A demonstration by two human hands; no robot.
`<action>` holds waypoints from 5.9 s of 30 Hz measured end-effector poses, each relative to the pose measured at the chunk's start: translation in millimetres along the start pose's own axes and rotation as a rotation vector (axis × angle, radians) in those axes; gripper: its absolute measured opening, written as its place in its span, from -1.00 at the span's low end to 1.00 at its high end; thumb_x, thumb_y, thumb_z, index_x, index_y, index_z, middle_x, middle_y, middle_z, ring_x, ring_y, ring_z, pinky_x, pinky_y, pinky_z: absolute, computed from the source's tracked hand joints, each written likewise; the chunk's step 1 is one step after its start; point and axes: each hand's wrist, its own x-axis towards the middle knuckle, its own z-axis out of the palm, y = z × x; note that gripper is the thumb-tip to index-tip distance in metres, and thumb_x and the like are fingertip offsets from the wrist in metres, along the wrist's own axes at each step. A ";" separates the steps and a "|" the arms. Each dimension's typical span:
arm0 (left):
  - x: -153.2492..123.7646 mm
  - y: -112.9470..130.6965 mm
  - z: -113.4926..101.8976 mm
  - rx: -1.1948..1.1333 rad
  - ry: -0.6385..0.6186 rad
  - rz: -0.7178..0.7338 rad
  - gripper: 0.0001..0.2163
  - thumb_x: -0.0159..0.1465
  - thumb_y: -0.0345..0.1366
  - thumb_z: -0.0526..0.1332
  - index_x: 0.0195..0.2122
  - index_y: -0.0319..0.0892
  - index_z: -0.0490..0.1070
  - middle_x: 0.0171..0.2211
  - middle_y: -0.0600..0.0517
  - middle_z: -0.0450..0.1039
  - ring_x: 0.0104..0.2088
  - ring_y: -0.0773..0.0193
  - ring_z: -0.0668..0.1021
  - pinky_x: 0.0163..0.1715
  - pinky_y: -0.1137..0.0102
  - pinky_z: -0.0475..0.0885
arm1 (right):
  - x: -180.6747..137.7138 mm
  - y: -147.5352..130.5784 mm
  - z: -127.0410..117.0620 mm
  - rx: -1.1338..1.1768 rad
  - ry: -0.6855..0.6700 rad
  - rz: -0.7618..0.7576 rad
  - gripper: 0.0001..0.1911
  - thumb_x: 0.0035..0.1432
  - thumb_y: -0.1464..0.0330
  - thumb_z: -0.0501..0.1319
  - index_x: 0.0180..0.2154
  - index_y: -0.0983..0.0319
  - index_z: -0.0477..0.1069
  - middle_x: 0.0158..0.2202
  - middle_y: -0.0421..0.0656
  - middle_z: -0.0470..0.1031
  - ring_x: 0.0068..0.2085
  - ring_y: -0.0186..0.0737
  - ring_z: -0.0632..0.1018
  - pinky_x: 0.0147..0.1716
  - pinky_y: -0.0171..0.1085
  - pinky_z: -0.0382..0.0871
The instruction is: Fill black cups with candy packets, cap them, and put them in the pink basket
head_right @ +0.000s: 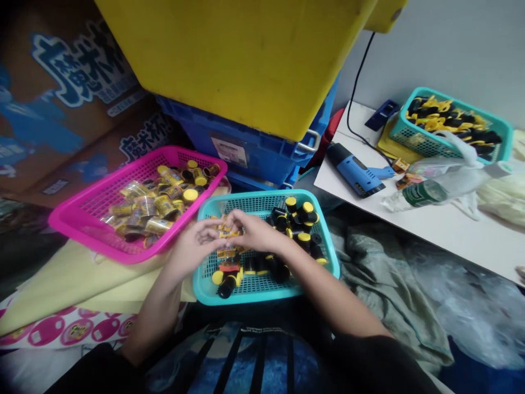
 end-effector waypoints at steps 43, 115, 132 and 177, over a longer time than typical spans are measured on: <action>-0.5 -12.5 5.8 -0.392 0.375 -0.043 -0.71 -0.05 -0.16 0.41 -0.35 -0.24 0.59 -0.35 -0.06 0.61 -0.42 0.27 0.59 -0.38 0.39 0.51 | -36.0 24.8 24.7 -0.968 -0.464 -0.134 -0.69 0.05 0.48 0.17 -0.12 0.35 0.42 -0.11 0.07 0.42 -0.08 0.01 0.39 -0.10 -0.08 0.27; -16.6 38.8 -57.4 0.541 0.865 0.435 -0.55 0.07 -0.26 0.36 0.02 -0.11 0.43 0.11 -0.09 0.37 0.16 0.04 0.36 0.19 0.10 0.22 | -7.5 28.7 55.0 -0.703 -0.400 0.208 -0.73 0.18 0.23 0.16 -0.28 0.24 0.56 -0.36 -0.04 0.54 -0.27 -0.13 0.50 -0.29 -0.26 0.27; -19.6 23.9 22.0 -0.188 0.047 0.009 -0.60 0.09 -0.23 0.32 -0.04 -0.16 0.37 -0.37 0.04 0.50 -0.33 0.29 0.55 -0.32 0.42 0.46 | -44.4 13.2 23.7 -0.880 0.787 -0.632 -0.84 0.15 0.44 0.22 -0.24 0.10 0.52 -0.38 -0.15 0.45 -0.36 -0.27 0.36 -0.33 -0.26 0.27; -5.7 -1.1 9.7 -0.389 0.183 -0.093 -0.66 -0.01 -0.15 0.40 -0.23 -0.19 0.58 -0.20 -0.08 0.60 -0.31 0.19 0.61 -0.33 0.32 0.57 | -27.6 -10.8 -24.8 0.292 0.408 0.094 -0.62 0.09 0.17 0.24 -0.09 0.22 0.40 -0.29 -0.15 0.47 -0.37 -0.32 0.48 -0.31 -0.25 0.41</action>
